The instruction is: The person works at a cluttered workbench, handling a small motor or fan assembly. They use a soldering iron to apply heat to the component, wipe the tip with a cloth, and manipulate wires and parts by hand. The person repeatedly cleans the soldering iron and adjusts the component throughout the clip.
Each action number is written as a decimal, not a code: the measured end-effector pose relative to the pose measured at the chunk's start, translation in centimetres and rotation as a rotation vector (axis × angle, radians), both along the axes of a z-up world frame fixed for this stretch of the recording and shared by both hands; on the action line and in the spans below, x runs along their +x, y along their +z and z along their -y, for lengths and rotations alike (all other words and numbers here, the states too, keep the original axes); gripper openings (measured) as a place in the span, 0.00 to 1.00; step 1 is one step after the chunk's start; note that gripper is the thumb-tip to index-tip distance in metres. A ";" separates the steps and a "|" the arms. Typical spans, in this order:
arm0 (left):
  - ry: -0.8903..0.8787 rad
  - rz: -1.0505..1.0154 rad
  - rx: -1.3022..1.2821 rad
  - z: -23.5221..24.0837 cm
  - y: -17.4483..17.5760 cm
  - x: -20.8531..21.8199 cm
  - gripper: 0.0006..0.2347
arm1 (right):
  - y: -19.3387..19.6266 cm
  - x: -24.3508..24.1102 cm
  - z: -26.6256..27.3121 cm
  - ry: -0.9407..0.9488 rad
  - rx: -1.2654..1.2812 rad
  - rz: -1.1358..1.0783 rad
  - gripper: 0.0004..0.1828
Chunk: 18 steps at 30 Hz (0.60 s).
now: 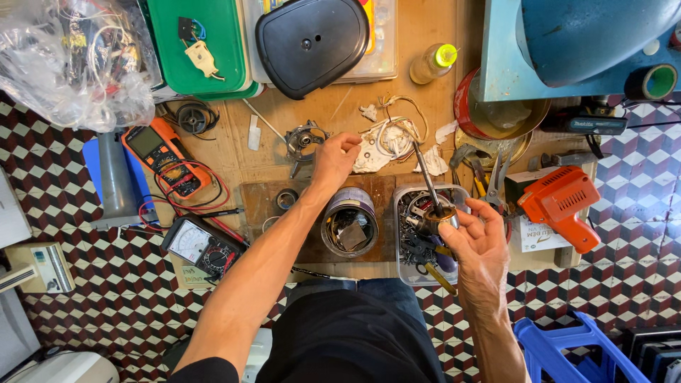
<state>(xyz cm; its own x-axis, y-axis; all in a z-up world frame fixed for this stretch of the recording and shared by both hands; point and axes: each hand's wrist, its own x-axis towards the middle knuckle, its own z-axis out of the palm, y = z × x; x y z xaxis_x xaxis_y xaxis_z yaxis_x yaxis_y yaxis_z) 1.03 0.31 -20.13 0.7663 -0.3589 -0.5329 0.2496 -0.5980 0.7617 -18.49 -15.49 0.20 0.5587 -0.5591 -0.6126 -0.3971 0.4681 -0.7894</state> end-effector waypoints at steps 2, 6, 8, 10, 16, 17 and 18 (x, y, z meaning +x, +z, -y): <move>-0.105 0.161 -0.007 -0.2 -0.1 -0.1 0.07 | -0.2 0.0 0.0 0.003 -0.006 -0.004 0.36; -0.247 0.241 0.001 -0.2 -0.4 -0.3 0.08 | -0.5 -0.1 0.2 -0.004 -0.001 -0.012 0.36; -0.307 0.272 -0.003 -0.1 -0.5 -0.1 0.10 | -0.7 0.0 0.3 0.000 -0.008 -0.006 0.36; -0.391 0.324 0.037 0.1 -0.4 0.1 0.11 | -0.8 0.0 0.5 0.001 -0.010 -0.011 0.36; -0.434 0.359 0.076 0.6 -0.4 0.5 0.07 | -1.0 0.3 0.7 -0.015 0.021 -0.008 0.36; -0.417 0.325 0.088 0.6 -0.5 0.5 0.05 | -0.9 0.3 0.7 -0.013 0.020 -0.006 0.36; -0.386 0.301 0.055 0.6 -0.6 0.4 0.05 | -0.8 0.4 0.7 -0.013 0.017 -0.005 0.36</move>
<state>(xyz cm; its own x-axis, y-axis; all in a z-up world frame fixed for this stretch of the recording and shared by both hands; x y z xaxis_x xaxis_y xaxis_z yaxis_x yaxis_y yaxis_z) 1.47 -0.24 -20.71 0.7059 -0.6243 -0.3345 -0.2240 -0.6448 0.7308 -18.13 -16.16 -0.65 0.5487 -0.5559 -0.6244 -0.3947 0.4861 -0.7797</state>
